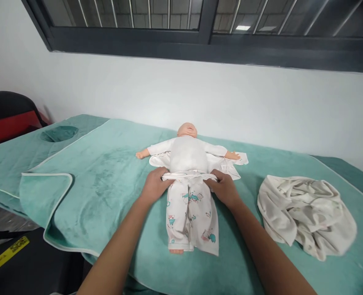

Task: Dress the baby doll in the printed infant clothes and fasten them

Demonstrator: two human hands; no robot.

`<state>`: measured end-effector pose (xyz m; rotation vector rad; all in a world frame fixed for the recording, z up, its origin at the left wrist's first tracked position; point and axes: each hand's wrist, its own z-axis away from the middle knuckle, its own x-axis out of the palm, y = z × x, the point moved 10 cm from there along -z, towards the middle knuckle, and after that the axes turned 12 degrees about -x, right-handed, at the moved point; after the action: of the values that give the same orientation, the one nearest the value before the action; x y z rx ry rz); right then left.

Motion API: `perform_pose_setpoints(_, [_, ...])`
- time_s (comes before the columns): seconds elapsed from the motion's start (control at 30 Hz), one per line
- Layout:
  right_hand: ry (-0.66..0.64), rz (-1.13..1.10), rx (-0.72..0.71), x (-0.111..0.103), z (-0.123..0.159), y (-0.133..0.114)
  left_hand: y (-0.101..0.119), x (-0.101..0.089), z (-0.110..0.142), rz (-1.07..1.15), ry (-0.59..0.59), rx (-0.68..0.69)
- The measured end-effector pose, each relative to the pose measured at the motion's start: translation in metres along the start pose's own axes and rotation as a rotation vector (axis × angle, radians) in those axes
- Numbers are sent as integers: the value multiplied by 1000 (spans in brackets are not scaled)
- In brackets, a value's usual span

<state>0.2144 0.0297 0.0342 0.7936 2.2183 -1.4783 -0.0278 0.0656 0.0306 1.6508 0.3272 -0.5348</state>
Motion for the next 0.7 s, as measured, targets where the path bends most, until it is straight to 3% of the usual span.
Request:
perform_pose_setpoints(0.07, [66, -99, 79, -2, 4, 7, -10, 0, 1, 91, 30, -118])
perform_pose_setpoints(0.17, [1, -190, 147, 4, 11, 12, -9, 6, 5, 195, -50, -153])
perform_pose_setpoints(0.33, [-244, -192, 38, 12, 39, -7, 3, 15, 31, 188, -254, -35])
perform_pose_setpoints(0.4, [-290, -200, -17, 14, 54, -16, 9, 17, 45, 88, -247, 76])
perform_pose_setpoints(0.5, [-243, -352, 22, 17, 67, -15, 15, 17, 62, -77, -127, 187])
perform_pose_setpoints(0.6, [-131, -575, 169, 18, 72, -5, 5, 13, 67, -93, -41, 33])
perform_pose_setpoints(0.7, [-147, -580, 156, 11, 79, -17, -5, 9, 79, 54, -91, -151])
